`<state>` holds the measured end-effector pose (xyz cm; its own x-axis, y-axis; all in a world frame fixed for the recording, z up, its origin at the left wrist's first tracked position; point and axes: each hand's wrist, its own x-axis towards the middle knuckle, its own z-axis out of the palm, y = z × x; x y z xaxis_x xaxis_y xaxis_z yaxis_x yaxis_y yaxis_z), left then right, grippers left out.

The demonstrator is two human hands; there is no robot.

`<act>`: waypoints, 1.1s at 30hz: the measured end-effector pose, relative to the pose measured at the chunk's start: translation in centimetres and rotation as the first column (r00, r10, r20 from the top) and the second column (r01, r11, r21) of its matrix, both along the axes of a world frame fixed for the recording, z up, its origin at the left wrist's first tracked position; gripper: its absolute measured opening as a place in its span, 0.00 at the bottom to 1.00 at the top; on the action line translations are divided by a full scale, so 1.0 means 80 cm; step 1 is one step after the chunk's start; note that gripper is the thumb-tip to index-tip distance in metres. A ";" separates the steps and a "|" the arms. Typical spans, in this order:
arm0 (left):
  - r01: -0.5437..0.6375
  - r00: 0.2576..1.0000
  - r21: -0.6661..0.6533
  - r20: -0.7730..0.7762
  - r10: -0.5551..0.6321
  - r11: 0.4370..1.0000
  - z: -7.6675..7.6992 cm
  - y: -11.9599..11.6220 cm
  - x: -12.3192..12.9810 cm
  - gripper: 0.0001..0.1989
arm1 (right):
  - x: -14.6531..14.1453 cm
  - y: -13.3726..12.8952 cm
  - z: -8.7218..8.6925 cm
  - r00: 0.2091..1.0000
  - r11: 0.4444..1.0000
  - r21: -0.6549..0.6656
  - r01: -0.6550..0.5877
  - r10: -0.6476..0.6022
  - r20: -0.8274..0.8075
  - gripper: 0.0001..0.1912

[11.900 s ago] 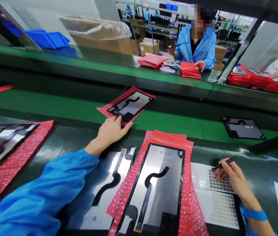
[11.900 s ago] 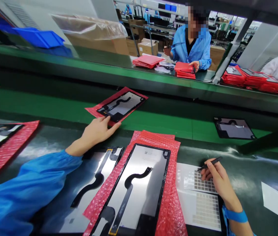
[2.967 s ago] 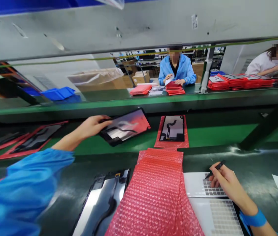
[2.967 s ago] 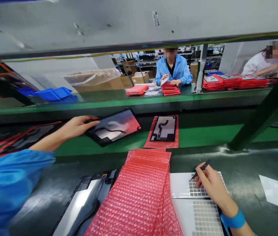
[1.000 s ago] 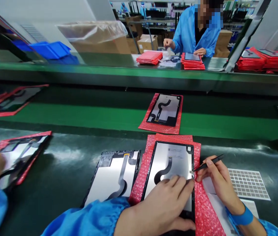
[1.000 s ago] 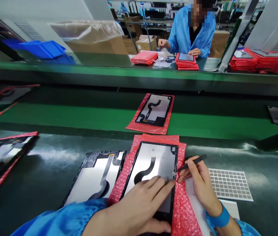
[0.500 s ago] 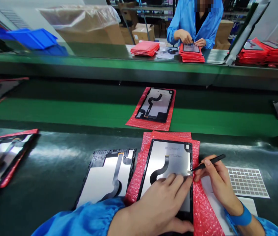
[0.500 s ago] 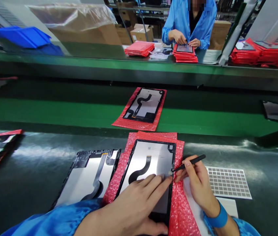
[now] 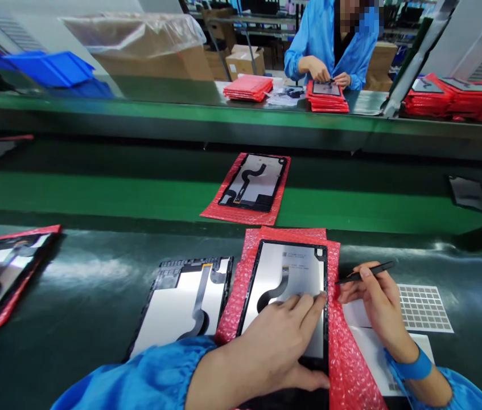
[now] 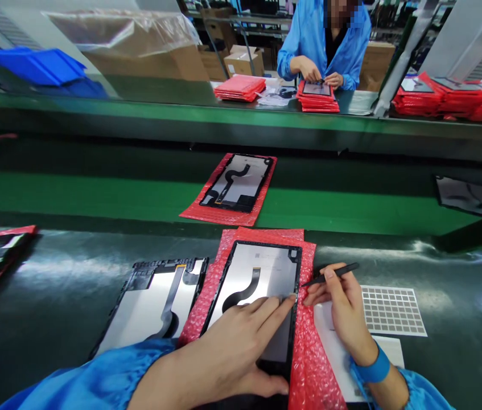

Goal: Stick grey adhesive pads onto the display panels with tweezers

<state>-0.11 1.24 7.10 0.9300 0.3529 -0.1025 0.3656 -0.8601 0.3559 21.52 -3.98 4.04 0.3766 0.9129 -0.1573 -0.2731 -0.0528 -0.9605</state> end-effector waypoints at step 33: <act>0.052 0.922 0.136 0.375 -0.100 0.989 0.014 0.002 -0.041 0.27 | 0.077 -0.209 -0.008 0.849 0.970 -0.234 -0.068 0.180 0.498 0.14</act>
